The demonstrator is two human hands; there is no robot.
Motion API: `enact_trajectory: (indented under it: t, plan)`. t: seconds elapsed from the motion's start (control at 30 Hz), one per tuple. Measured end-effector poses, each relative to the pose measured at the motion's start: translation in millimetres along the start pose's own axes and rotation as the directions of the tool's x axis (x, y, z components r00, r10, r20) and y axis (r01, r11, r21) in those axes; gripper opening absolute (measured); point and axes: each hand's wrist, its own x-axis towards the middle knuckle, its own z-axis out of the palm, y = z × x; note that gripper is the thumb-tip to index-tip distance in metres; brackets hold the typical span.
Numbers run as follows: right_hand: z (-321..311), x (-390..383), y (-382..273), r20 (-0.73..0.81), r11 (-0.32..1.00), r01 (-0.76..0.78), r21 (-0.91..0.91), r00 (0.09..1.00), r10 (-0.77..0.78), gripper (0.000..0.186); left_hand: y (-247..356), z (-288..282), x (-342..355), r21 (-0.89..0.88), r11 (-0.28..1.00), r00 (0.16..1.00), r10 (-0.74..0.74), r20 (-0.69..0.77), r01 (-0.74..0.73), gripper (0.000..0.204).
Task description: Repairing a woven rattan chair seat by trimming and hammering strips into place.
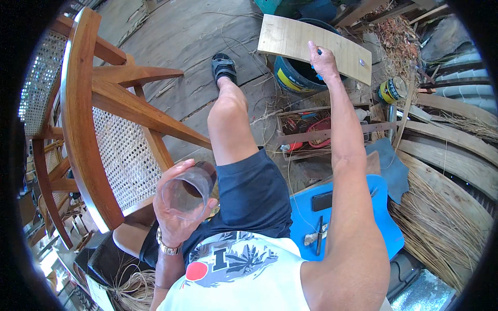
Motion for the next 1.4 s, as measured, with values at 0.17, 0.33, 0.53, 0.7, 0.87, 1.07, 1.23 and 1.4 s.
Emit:
enact_trajectory:
  t: [0.17,0.33,0.53,0.7,0.87,1.07,1.23,1.4]
  plan:
    - [3,-15,-6,0.002,0.995,-0.098,0.027,0.995,0.098,0.044,0,1,5,0.004,1.000,1.000,0.006,0.003,-0.006,0.079]
    - [-22,-60,-26,0.131,0.929,0.018,0.370,0.989,-0.071,0.049,4,0,7,-0.020,1.000,1.000,0.013,0.000,-0.013,0.075]
    - [-23,-105,-13,0.165,0.964,0.157,0.216,0.967,-0.194,0.058,3,-12,-13,-0.018,0.998,0.998,0.054,0.015,-0.054,0.074]
    - [-26,-126,18,0.109,0.750,-0.273,0.603,0.959,0.261,0.061,8,-20,-50,-0.028,0.998,0.995,0.052,-0.085,-0.055,0.070]
    - [-80,-130,-5,0.323,0.230,-0.355,0.906,0.932,0.165,0.055,5,-38,-97,-0.037,0.999,0.981,-0.006,-0.192,-0.002,0.073]
    - [-93,-127,-103,0.241,0.494,-0.151,0.856,0.963,-0.123,0.065,-10,-68,-150,0.002,0.991,0.928,-0.123,-0.352,0.132,0.078]
    - [-62,-112,-169,0.551,0.474,-0.352,0.807,0.737,-0.391,0.070,-10,-100,-190,0.026,0.988,0.823,-0.111,-0.557,0.151,0.075]
    - [-32,-109,-207,0.721,0.643,-0.361,0.675,0.505,-0.474,0.074,-10,-126,-232,-0.044,0.984,0.701,-0.152,-0.697,0.170,0.070]
